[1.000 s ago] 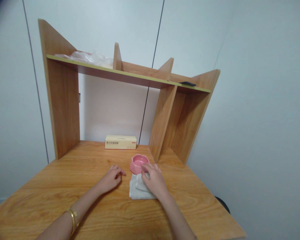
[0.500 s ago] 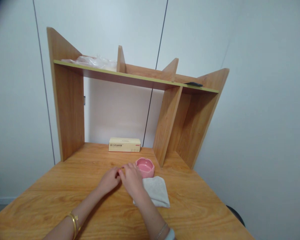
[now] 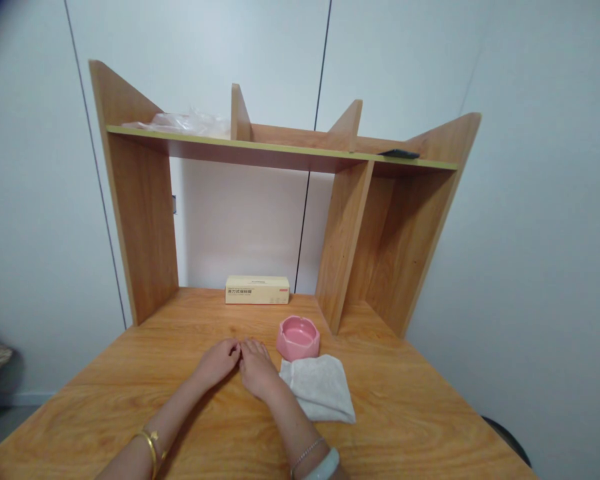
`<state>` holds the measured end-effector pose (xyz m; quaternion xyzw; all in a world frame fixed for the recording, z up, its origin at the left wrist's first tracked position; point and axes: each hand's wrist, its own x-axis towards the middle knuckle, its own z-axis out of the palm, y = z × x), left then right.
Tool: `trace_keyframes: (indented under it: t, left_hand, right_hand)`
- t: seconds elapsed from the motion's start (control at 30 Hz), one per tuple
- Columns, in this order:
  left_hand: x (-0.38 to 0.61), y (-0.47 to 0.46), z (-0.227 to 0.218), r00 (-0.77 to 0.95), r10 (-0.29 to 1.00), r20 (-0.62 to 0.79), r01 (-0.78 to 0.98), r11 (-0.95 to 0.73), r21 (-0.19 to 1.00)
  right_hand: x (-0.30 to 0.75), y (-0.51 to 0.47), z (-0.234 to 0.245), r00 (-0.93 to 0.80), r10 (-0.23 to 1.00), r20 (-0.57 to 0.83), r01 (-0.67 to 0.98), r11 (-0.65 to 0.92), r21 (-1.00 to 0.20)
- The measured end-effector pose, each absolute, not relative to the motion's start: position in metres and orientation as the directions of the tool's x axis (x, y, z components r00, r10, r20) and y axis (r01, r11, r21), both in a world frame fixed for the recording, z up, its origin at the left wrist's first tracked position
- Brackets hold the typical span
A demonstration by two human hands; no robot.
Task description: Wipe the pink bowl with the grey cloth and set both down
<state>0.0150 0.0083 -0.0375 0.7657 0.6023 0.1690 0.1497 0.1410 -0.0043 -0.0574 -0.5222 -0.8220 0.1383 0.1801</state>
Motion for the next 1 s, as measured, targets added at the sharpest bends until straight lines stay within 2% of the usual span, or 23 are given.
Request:
trace_keyframes:
  t: [1.0]
  left_hand:
    - [0.0134,0.0091,-0.0399,0.256,0.963,0.083,0.869,-0.267,0.416]
  right_hand:
    - [0.1427,-0.0034,-0.0593,-0.39,0.899,0.198,0.797,0.437,-0.417]
